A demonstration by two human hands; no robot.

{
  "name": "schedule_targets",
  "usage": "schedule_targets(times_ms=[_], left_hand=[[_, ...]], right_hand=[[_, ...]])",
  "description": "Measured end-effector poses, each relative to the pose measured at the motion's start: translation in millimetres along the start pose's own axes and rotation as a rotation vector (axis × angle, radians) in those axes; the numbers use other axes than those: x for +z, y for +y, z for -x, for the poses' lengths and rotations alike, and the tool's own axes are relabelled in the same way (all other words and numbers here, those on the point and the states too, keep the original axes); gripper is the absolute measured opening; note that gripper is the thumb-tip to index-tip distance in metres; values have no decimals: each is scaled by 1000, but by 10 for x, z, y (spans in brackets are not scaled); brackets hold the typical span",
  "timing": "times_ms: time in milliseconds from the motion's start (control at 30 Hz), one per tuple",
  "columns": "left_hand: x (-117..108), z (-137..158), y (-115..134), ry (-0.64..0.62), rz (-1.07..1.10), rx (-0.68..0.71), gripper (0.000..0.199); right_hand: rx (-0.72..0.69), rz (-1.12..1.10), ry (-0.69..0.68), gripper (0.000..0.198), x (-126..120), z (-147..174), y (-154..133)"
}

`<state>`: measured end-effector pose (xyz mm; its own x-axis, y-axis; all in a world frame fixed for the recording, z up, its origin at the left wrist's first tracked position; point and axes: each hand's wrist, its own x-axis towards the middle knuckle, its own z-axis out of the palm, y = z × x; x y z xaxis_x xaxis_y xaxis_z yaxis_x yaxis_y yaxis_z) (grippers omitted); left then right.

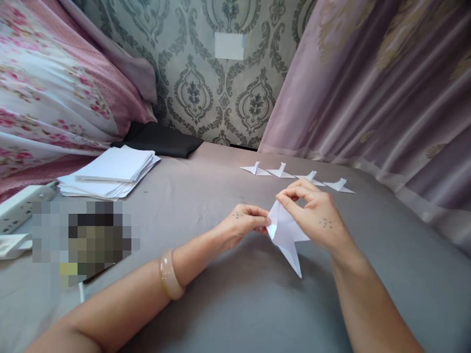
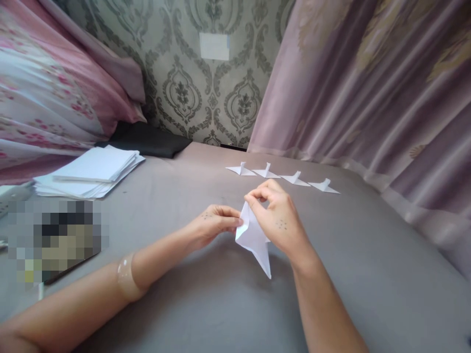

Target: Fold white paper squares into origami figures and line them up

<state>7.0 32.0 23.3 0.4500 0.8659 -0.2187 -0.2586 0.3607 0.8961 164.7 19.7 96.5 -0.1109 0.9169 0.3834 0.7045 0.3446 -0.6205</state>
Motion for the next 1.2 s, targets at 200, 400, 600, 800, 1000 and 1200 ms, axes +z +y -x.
schedule_targets(times_ms=[200,400,600,800,1000,1200], left_hand=[[-26,0,26,86,102,-57,5],[-49,-23,6,149,167,-40,11],[-45,9,56,96,170,44,11],[-51,-11,52,149,237,44,17],[56,44,116,196,265,16,5],[169,153,232,94,172,30,14]], right_hand=[[-101,-36,-231,17,-27,40,-43],[-175,11,-375,19,39,93,-91],[-344,110,-330,18,115,106,-50],[-366,138,-297,14,93,118,-35],[-287,114,-154,9,59,87,-80],[-85,23,-4,12,-130,72,-116]])
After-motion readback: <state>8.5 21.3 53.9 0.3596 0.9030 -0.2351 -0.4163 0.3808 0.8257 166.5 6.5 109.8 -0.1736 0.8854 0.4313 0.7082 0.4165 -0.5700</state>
